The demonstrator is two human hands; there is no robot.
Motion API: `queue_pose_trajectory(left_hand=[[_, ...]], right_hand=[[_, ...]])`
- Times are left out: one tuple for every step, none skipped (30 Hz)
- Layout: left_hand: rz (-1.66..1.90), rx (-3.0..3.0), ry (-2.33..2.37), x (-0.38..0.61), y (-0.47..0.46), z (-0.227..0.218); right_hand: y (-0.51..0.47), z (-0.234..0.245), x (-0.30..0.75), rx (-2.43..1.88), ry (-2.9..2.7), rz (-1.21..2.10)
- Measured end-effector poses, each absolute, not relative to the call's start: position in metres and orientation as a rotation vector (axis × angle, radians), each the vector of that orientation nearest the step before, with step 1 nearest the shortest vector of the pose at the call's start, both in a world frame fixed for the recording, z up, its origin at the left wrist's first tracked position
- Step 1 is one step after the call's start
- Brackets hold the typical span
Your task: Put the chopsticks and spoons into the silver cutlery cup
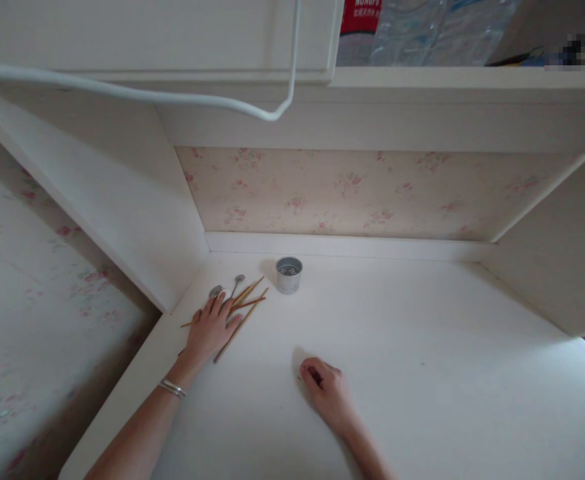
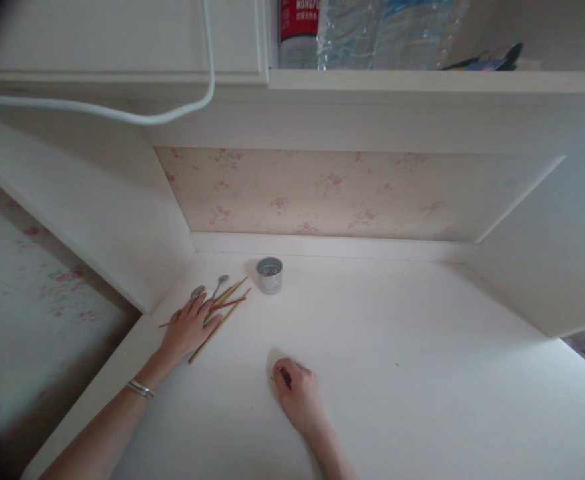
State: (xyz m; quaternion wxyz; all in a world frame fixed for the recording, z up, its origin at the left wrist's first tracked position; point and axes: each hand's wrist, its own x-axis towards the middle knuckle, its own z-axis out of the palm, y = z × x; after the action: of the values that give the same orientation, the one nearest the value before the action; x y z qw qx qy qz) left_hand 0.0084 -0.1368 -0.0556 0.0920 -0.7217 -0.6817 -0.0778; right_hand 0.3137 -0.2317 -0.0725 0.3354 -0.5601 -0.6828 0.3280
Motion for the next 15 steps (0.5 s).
queue_pose_trajectory(left_hand=[[-0.228, -2.143, -2.011, 0.01, -0.144, -0.056], [-0.227, -2.143, -1.999, 0.012, -0.151, -0.056], [-0.226, -2.146, -1.988, 0.013, -0.158, -0.055], [-0.225, -2.153, -1.983, 0.015, -0.164, -0.055], [-0.224, -2.16, -1.985, 0.017, -0.169, -0.055], [-0.222, -2.167, -1.995, 0.018, -0.173, -0.054], [-0.218, -2.174, -2.012, 0.019, -0.176, -0.054], [-0.212, -2.179, -2.033, 0.021, -0.178, -0.054], [-0.205, -2.18, -2.055, 0.022, -0.179, -0.053], [-0.2, -2.178, -2.078, 0.025, -0.179, -0.052], [-0.195, -2.176, -2.098, 0.027, -0.178, -0.051], [-0.191, -2.173, -2.12, 0.031, -0.176, -0.05], [-0.188, -2.166, -2.145, 0.034, -0.174, -0.049], [-0.188, -2.158, -2.173, 0.038, -0.172, -0.047], [-0.189, -2.151, -2.201, 0.043, -0.169, -0.046]], right_hand=[[-0.232, -0.072, 0.314, -1.466, -1.786, 0.856], [-0.232, -0.072, 0.313, -1.472, -1.791, 0.856], [-0.232, -0.072, 0.313, -1.474, -1.796, 0.857], [-0.232, -0.071, 0.313, -1.475, -1.799, 0.857], [-0.233, -0.071, 0.313, -1.475, -1.803, 0.856], [-0.233, -0.071, 0.313, -1.475, -1.805, 0.854], [-0.233, -0.071, 0.313, -1.473, -1.809, 0.85], [-0.233, -0.071, 0.313, -1.469, -1.814, 0.847], [-0.233, -0.071, 0.313, -1.466, -1.82, 0.844], [-0.233, -0.071, 0.313, -1.464, -1.824, 0.839], [-0.233, -0.072, 0.313, -1.464, -1.827, 0.835], [-0.233, -0.072, 0.313, -1.465, -1.828, 0.832], [-0.233, -0.073, 0.313, -1.465, -1.827, 0.829], [-0.233, -0.073, 0.313, -1.468, -1.825, 0.826], [-0.233, -0.074, 0.313, -1.472, -1.822, 0.822]])
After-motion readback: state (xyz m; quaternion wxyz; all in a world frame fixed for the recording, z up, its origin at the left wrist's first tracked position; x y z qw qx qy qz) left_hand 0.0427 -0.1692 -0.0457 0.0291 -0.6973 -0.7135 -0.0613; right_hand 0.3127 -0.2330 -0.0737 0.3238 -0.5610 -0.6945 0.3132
